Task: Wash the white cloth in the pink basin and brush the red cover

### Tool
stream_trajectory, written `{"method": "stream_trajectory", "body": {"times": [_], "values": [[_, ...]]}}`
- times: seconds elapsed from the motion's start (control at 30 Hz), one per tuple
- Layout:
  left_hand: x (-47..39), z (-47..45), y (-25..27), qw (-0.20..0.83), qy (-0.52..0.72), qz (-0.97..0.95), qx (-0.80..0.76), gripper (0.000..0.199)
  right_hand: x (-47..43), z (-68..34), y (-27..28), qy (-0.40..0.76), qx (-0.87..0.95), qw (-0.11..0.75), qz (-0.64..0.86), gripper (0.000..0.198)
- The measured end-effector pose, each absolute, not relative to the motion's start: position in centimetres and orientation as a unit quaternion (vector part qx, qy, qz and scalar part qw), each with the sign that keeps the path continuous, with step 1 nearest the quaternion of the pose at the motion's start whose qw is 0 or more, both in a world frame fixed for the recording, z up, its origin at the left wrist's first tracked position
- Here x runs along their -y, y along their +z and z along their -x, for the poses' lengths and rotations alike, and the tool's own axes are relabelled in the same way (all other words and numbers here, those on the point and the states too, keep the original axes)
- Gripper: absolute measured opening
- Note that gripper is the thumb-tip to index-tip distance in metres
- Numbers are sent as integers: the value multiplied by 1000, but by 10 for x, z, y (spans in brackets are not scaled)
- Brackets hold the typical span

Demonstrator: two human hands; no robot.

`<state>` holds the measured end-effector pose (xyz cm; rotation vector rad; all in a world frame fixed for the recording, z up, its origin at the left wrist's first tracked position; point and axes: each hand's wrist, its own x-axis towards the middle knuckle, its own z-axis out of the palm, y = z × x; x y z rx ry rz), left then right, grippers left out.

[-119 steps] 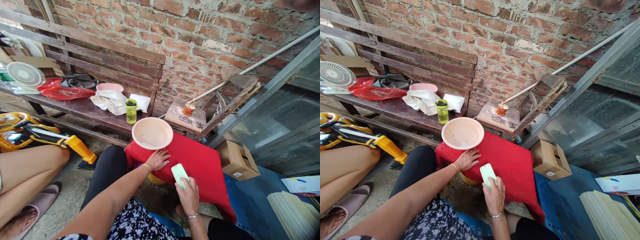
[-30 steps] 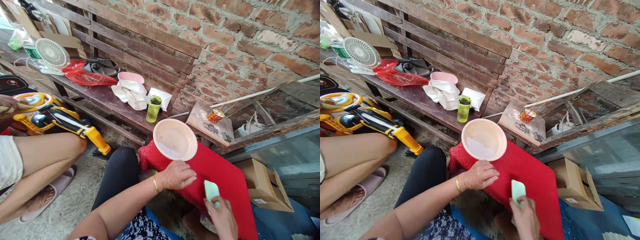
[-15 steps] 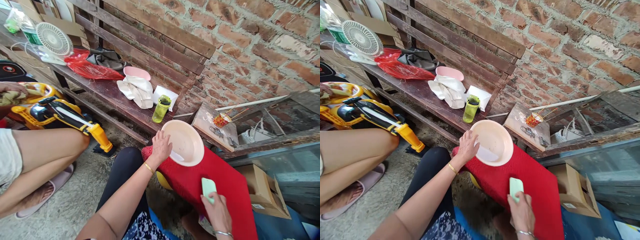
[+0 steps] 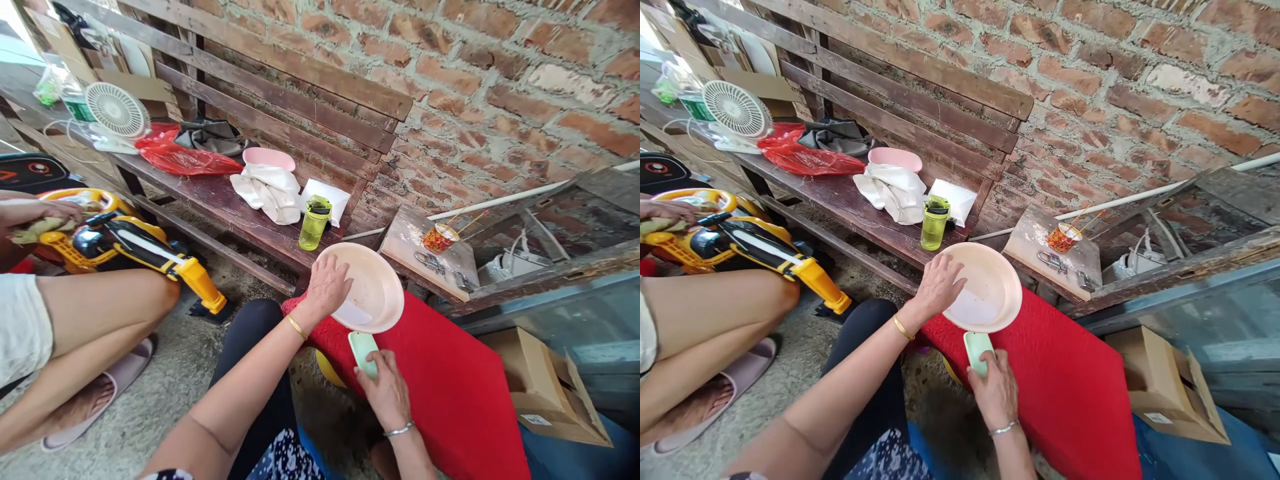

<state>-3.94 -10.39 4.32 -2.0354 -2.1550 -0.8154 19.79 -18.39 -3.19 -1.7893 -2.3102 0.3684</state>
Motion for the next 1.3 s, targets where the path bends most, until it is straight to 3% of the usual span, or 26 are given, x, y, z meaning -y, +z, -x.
{"method": "stream_trajectory", "body": {"times": [0.2,0.37,0.63,0.9,1.07,1.3], "values": [[35,30,49,-96,-50,776,621,36,171,-293,-40,107,673,65,729,30],[-13,22,26,-130,38,776,616,34,174,-308,-47,114,663,144,726,38],[-24,-10,-10,-49,19,826,561,36,151,-211,-54,94,692,173,695,25],[-18,-17,-53,13,-15,857,514,32,110,-262,-70,120,656,270,694,29],[-23,-8,-71,-3,-29,845,534,31,46,-271,-64,118,660,328,665,32],[-18,0,-76,3,-64,854,516,37,-20,-224,-61,147,725,247,626,21]]}}
